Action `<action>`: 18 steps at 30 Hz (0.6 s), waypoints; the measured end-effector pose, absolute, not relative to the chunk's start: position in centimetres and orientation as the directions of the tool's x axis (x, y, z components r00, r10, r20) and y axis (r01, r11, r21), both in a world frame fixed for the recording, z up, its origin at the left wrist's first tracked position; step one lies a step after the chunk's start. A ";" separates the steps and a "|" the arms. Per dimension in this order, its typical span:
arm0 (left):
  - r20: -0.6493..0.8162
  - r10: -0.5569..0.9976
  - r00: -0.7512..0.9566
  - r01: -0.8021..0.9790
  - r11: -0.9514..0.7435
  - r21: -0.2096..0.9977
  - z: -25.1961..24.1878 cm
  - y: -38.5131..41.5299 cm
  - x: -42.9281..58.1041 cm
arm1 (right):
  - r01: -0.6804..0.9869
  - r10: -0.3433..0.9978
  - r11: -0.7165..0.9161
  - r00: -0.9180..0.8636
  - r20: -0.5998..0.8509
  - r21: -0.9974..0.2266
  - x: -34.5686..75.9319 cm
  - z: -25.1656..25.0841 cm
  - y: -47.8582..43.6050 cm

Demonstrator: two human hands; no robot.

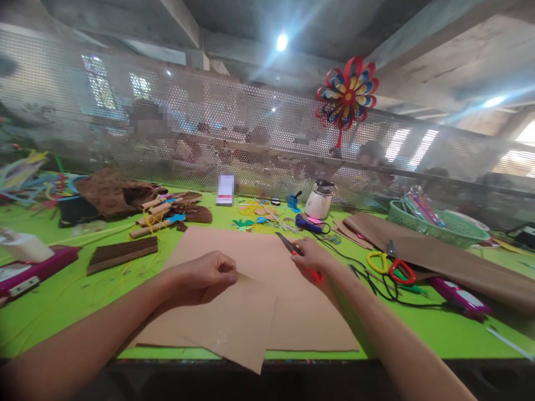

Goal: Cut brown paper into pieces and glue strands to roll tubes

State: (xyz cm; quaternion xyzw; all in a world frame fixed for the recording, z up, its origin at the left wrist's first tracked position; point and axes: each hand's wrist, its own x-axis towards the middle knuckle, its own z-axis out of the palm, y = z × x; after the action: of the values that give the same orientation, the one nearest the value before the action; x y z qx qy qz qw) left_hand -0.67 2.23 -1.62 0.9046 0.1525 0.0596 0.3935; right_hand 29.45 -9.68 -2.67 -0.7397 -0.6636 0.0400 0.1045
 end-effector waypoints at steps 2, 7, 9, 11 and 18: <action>-0.008 0.341 0.940 0.238 -0.640 0.731 -1.6 2.2 -0.6 | 0.963 0.991 -0.120 0.130 0.029 -0.242 30.2 -2.3 -10.0; -0.002 0.372 0.928 0.264 -0.655 0.708 -1.3 2.2 -0.5 | 0.944 0.989 -0.148 0.143 -0.041 -0.296 31.0 -1.7 -10.9; 0.002 0.378 0.926 0.265 -0.652 0.710 -1.4 2.2 -0.4 | 0.936 0.988 -0.153 0.152 -0.027 -0.316 30.6 -1.6 -11.3; 0.007 0.391 0.920 0.261 -0.626 0.735 -1.4 2.2 -0.3 | 0.925 0.984 -0.168 0.179 0.003 -0.340 30.1 -1.6 -11.5; 0.035 0.603 0.797 0.152 -0.256 0.955 -0.4 0.4 -0.5 | 0.875 0.959 -0.164 0.249 0.134 -0.456 30.9 -1.0 -13.5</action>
State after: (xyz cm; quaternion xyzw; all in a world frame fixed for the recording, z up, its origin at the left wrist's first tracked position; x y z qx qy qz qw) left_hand -0.50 0.42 -0.38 0.7661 0.2464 0.2024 0.5581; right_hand 30.91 -13.49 -1.04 -0.7572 -0.6055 0.0928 0.2268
